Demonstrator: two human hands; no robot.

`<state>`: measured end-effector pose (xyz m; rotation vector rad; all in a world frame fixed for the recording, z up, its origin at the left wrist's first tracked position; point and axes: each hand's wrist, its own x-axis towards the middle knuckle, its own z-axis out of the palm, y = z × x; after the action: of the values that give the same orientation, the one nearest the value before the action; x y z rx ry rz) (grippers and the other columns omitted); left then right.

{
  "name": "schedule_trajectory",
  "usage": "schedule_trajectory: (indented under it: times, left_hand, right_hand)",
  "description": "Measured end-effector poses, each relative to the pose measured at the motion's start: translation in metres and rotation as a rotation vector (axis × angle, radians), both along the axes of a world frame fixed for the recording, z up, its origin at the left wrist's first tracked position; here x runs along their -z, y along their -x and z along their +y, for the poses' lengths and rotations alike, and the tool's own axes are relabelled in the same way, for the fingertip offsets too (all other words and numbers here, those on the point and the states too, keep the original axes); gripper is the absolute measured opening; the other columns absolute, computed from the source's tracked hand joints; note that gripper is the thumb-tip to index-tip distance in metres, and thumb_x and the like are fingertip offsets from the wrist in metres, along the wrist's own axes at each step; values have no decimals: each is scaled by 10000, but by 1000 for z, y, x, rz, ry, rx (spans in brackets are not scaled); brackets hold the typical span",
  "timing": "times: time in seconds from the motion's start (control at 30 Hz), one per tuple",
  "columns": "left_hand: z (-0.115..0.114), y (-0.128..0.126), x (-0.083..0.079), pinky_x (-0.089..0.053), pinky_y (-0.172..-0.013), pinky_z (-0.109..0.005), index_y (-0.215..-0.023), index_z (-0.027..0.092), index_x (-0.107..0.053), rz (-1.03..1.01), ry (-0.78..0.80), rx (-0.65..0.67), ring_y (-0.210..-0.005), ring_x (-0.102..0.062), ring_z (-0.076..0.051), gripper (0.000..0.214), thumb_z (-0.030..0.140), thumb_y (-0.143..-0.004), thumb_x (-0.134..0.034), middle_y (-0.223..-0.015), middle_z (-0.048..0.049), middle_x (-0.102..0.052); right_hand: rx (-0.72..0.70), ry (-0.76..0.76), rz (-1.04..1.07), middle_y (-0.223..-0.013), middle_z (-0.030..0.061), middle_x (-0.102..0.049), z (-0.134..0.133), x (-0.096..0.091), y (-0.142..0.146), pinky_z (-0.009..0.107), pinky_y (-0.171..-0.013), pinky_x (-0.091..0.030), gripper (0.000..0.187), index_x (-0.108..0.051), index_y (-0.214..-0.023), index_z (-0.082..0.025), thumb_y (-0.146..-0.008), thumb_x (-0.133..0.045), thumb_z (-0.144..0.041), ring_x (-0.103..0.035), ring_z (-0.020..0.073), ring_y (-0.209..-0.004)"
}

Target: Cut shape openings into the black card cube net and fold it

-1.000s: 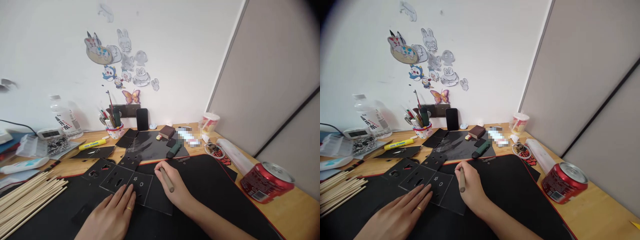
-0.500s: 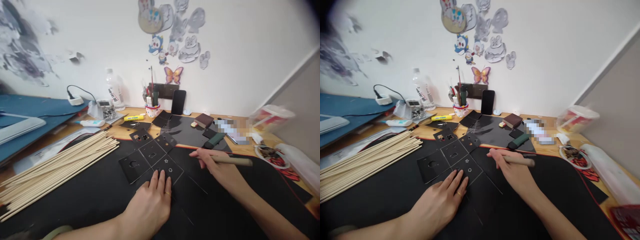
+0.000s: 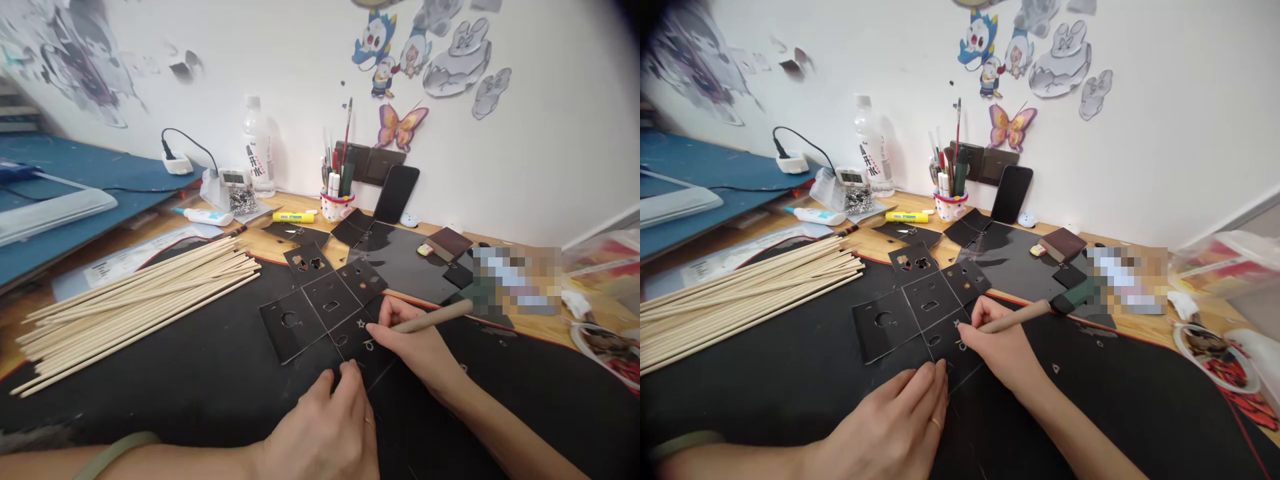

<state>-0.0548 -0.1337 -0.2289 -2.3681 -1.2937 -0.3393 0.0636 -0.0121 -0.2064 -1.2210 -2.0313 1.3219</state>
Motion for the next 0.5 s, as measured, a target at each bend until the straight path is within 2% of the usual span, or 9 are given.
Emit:
schedule_trajectory:
  times: [0.13, 0.33, 0.5]
  left_hand:
    - [4, 0, 2, -510, -662, -288, -892, 56, -598, -52, -10, 40, -947, -595, -270, 271, 152, -826, -353, -993, -191, -637]
    - [8, -1, 3, -499, -736, -299, -869, 81, -555, -95, 36, 33, -982, -589, -266, 231, 160, -832, -341, -1050, -189, -615]
    - [8, 2, 0, -497, -750, -286, -863, 85, -543, -71, 65, 46, -1002, -580, -256, 213, 154, -837, -343, -1062, -196, -606]
  right_hand:
    - [25, -63, -11, -475, -88, -276, -2, 4, -5, 199, -428, -230, 289, -316, -549, -195, -720, -545, -236, -257, 64, -444]
    - [-45, 54, -36, -464, -55, -425, -1, -4, -8, 210, -451, -285, 306, -455, -558, -182, -772, -518, -391, -352, 79, -449]
    - [-39, 114, -50, -485, -56, -462, 1, -4, -10, 199, -431, -267, 190, -477, -598, -181, -697, -592, -295, -359, 72, -444]
